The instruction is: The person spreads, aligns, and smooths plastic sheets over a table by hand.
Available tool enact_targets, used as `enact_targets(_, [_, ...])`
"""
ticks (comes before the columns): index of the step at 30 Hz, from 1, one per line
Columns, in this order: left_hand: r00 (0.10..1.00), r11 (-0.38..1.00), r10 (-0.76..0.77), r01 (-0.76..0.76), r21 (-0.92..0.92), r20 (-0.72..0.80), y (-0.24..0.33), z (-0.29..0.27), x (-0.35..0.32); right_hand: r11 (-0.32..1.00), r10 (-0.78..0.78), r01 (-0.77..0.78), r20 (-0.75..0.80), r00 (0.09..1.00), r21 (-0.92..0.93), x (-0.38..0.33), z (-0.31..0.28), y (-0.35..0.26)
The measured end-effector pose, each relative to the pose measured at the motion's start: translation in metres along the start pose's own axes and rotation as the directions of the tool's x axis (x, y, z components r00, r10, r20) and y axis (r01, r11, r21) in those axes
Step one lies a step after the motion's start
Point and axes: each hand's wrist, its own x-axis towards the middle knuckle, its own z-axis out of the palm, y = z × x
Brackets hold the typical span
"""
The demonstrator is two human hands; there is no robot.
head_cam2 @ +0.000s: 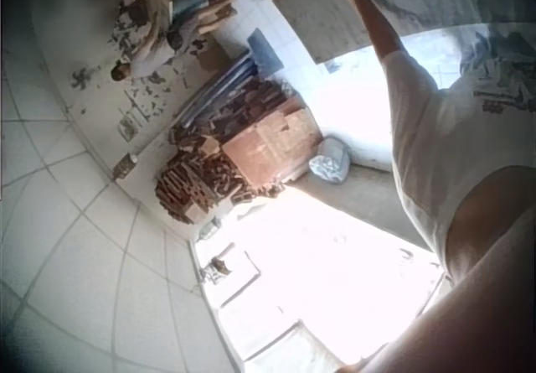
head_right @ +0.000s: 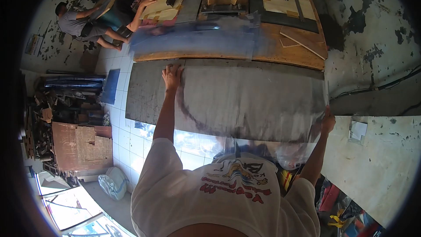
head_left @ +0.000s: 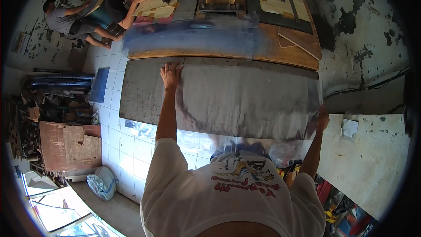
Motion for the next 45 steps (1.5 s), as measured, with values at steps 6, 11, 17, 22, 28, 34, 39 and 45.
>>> enact_targets(6, [0.997, 0.998, -0.007, 0.011, -0.061, 0.074, 0.004, 0.015, 0.017, 1.000, 0.020, -0.020, -0.008, 1.000, -0.002, 0.002, -0.004, -0.003])
enact_targets(11, [0.997, 0.992, -0.075, 0.073, 0.103, 0.018, 0.008, 0.026, 0.026, 0.996, 0.087, -0.088, -0.024, 0.996, -0.012, -0.005, -0.008, -0.015])
enact_targets(17, [0.986, 0.956, -0.166, 0.161, 0.246, -0.002, 0.041, 0.009, 0.005, 0.995, 0.014, -0.021, 0.072, 0.997, 0.103, -0.008, -0.022, -0.019])
enact_targets(22, [0.778, 0.944, 0.330, -0.269, -0.191, 0.534, 0.209, -0.055, -0.094, 0.971, -0.196, 0.201, -0.046, 0.980, 0.132, -0.005, -0.012, 0.000])
enact_targets(28, [0.774, 0.944, 0.326, -0.238, -0.227, 0.543, 0.239, -0.046, -0.105, 0.992, -0.082, 0.080, 0.012, 0.997, 0.101, 0.002, -0.003, -0.019])
enact_targets(34, [0.885, 0.943, 0.314, -0.248, -0.223, 0.343, 0.196, -0.028, -0.089, 0.994, -0.096, 0.103, -0.134, 0.986, 0.046, 0.009, 0.009, -0.016])
enact_targets(39, [0.977, 0.969, -0.159, 0.126, 0.214, 0.142, 0.057, -0.072, -0.131, 0.999, -0.037, 0.037, -0.039, 0.999, -0.007, -0.015, -0.007, -0.002])
enact_targets(45, [0.893, 0.880, -0.450, 0.444, 0.170, -0.002, 0.007, -0.104, -0.124, 0.975, -0.219, 0.221, -0.072, 0.973, 0.023, -0.024, -0.005, 0.029])
